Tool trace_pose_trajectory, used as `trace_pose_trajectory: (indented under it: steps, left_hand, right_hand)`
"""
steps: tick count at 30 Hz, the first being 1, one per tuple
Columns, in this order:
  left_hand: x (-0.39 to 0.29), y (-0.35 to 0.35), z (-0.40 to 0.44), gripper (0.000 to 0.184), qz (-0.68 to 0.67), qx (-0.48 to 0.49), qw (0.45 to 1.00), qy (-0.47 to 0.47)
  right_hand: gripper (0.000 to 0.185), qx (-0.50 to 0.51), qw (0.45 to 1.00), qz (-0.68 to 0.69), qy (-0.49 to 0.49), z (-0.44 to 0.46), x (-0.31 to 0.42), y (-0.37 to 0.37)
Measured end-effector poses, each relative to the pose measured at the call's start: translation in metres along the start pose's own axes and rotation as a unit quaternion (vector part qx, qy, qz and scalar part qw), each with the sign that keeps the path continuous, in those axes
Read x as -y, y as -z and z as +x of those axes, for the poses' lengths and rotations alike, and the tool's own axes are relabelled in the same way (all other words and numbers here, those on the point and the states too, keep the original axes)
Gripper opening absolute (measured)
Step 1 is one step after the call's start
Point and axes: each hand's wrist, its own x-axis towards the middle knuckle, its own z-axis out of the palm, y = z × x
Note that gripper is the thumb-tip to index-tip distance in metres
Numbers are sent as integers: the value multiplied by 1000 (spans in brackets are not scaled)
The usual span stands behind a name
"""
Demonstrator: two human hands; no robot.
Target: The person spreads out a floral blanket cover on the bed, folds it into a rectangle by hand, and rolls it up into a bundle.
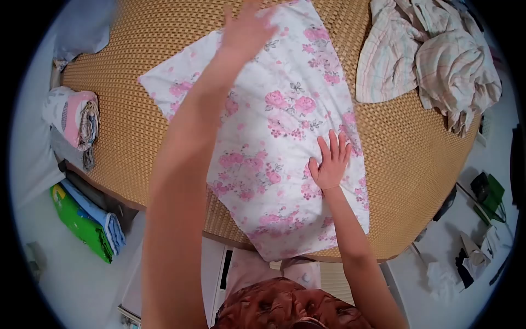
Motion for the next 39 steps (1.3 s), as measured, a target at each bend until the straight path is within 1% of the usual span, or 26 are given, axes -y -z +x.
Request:
trace_pose_trajectory:
  steps: [3, 4, 7, 9, 10, 11, 13, 14, 16, 17, 18, 21, 22, 24, 25, 26, 27, 28, 29, 30, 31, 33, 35, 36, 38, 39]
  left_hand:
    - [4, 16, -27, 51, -27, -117, 992, 35]
    - [1, 22, -54, 52, -69, -50, 995, -43]
    - [44, 29, -135, 52, -78, 181, 971, -138]
    - [91, 46, -155, 53, -64, 77, 992, 78]
    - [107, 36, -172, 51, 47, 14, 986, 158]
    - [113, 28, -192, 50, 159, -45, 958, 236]
    - [74, 51, -205, 50, 79, -75, 970, 219]
    - [48, 60, -208, 50, 38, -93, 973, 209]
    - [-2, 28, -248, 50, -31, 48, 998, 14]
    - [-50, 60, -257, 47, -178, 70, 981, -30]
    - [-75, 73, -269, 50, -156, 160, 962, -159]
    - [-60, 55, -323, 55, -85, 225, 969, 56]
    - [-62, 60, -339, 55, -52, 196, 973, 113]
    - [-71, 70, -361, 56, 17, 128, 965, 229]
    - [-86, 80, -364, 55, -29, 111, 969, 219]
    - [-108, 97, -360, 54, -75, 95, 970, 210]
    - [-133, 107, -360, 52, -121, 78, 969, 201]
    - [-160, 104, -364, 43, -203, 42, 969, 132]
    - [-191, 116, -363, 47, -164, 157, 972, 55]
    - [-209, 113, -383, 47, -176, 147, 973, -11]
    - [-232, 102, -412, 47, -189, 139, 969, -76]
    - [-247, 88, -481, 47, -153, 190, 969, -27]
    - [-253, 95, -540, 45, -129, 227, 958, 120]
    - [-255, 98, -559, 46, -147, 199, 956, 157]
    - [-265, 104, -587, 47, -180, 137, 945, 237]
    - [-273, 108, -584, 49, -231, 79, 920, 307]
  right_hand:
    - [50, 0, 1000, -2, 11, 3, 0, 1]
    - [49, 0, 1000, -8, 15, 4, 1, 2]
    - [50, -5, 1000, -4, 12, 0, 3, 2]
    - [50, -10, 1000, -12, 16, 2, 2, 2]
    - [50, -10, 1000, -10, 17, 1, 3, 2]
    - [50, -14, 1000, -10, 17, -1, 4, 2]
    - [51, -24, 999, -9, 23, 1, 5, 2]
    - [51, -22, 999, -15, 23, 0, 7, 3]
    - [50, -3, 1000, -21, 14, 2, 11, 8]
    - [50, 6, 1000, -25, 11, 1, 14, 13]
    - [50, 11, 1000, -19, 17, 0, 16, 20]
    - [52, 49, 998, -13, 49, -43, -17, 41]
    - [53, 93, 992, -77, 46, -65, -29, 60]
    - [54, 54, 995, -63, -61, -111, -66, 79]
    - [54, 39, 991, -55, -114, -136, -78, 83]
    - [55, 13, 981, -116, -156, -156, -85, 86]
    - [56, 37, 983, -117, -135, -164, -72, 99]
    - [56, 60, 985, -117, -115, -171, -55, 109]
    - [56, 74, 986, -115, -91, -173, -41, 115]
    - [56, 118, 988, -80, 61, -182, -38, 118]
    - [52, 210, 970, -48, 114, -200, -40, 115]
    - [45, 217, 972, -67, 65, -235, -59, 124]
    - [43, 220, 973, -73, -17, -252, -80, 141]
    - [42, 225, 969, -76, -62, -266, -90, 151]
    - [41, 166, 982, 27, -84, -278, -117, 153]
    - [41, 132, 984, 79, -89, -272, -122, 151]
